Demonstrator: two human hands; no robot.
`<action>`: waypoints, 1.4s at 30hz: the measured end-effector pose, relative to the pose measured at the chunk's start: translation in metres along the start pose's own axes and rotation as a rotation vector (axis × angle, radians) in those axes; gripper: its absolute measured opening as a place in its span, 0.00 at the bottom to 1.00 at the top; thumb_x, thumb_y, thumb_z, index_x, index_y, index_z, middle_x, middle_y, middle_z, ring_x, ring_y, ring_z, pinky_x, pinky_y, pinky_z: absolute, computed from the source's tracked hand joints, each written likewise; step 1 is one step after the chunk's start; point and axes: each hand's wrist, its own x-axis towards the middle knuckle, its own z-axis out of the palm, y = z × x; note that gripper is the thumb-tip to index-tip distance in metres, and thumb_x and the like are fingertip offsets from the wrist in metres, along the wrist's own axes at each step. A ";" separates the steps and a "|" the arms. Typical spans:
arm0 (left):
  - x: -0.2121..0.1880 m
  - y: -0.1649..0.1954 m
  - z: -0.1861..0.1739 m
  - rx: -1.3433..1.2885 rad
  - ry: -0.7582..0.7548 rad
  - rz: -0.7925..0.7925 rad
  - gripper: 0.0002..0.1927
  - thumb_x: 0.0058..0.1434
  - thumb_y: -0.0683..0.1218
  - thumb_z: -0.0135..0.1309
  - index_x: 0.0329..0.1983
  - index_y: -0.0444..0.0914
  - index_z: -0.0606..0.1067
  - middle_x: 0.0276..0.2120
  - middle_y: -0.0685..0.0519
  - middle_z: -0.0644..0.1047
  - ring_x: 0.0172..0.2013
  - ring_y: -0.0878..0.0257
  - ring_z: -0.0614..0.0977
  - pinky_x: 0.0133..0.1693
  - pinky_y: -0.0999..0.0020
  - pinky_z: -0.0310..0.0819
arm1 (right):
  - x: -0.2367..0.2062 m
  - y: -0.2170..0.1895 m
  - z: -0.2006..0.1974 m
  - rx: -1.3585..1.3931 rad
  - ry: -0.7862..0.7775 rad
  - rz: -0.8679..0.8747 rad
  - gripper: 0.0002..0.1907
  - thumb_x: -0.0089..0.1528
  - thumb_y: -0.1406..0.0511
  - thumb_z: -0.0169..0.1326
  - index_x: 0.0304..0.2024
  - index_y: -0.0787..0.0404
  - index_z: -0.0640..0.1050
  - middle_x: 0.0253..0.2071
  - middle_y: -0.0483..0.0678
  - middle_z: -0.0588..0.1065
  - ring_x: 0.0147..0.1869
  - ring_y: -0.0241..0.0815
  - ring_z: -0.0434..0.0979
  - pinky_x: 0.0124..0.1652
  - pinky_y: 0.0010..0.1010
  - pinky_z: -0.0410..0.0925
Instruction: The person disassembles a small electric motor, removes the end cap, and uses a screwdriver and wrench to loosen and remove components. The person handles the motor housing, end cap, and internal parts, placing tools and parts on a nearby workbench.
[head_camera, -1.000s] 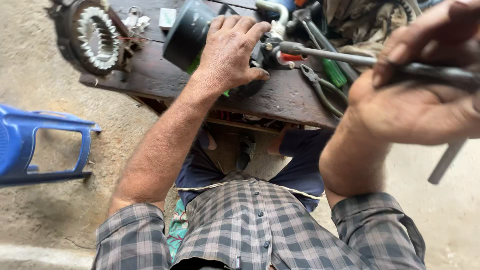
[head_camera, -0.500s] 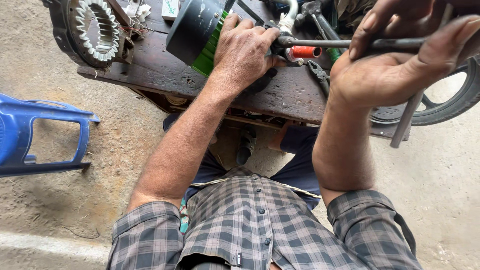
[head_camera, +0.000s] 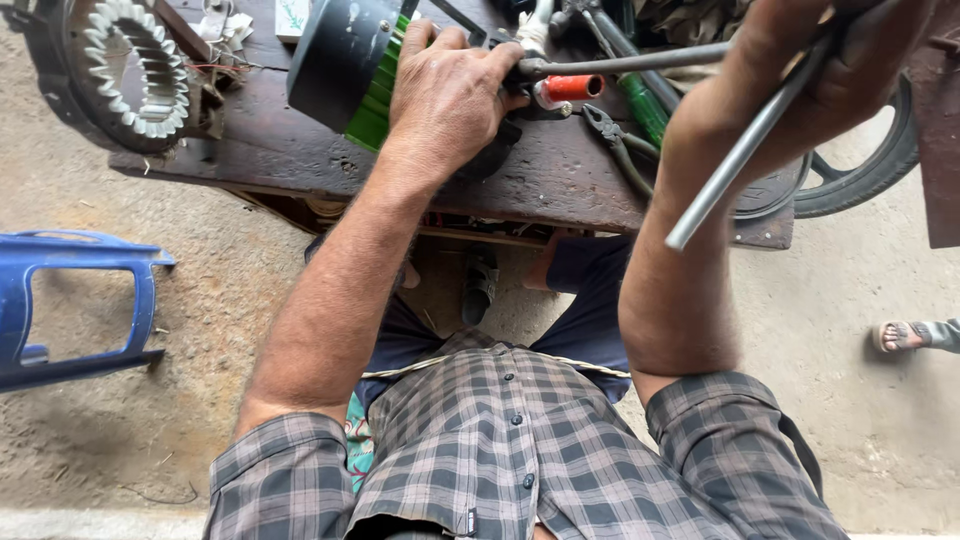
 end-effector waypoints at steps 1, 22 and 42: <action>-0.001 0.000 -0.001 0.003 0.008 0.008 0.17 0.64 0.56 0.62 0.54 0.48 0.81 0.33 0.54 0.85 0.39 0.59 0.80 0.54 0.55 0.61 | -0.005 0.005 0.002 0.059 0.028 0.001 0.20 0.75 0.53 0.41 0.51 0.64 0.69 0.42 0.52 0.70 0.34 0.37 0.63 0.36 0.33 0.61; 0.013 0.000 -0.007 0.020 -0.005 0.090 0.10 0.73 0.54 0.59 0.46 0.44 0.82 0.30 0.54 0.83 0.34 0.59 0.79 0.47 0.56 0.64 | 0.019 0.018 0.031 1.758 -0.476 -0.030 0.39 0.70 0.41 0.25 0.46 0.62 0.79 0.49 0.67 0.78 0.15 0.41 0.69 0.16 0.32 0.70; -0.004 -0.018 0.016 0.279 -0.197 0.035 0.16 0.78 0.63 0.49 0.54 0.52 0.79 0.29 0.57 0.81 0.45 0.58 0.81 0.49 0.58 0.68 | 0.037 0.046 0.042 0.833 -0.985 1.212 0.19 0.71 0.60 0.48 0.55 0.68 0.77 0.45 0.56 0.79 0.45 0.38 0.85 0.44 0.40 0.84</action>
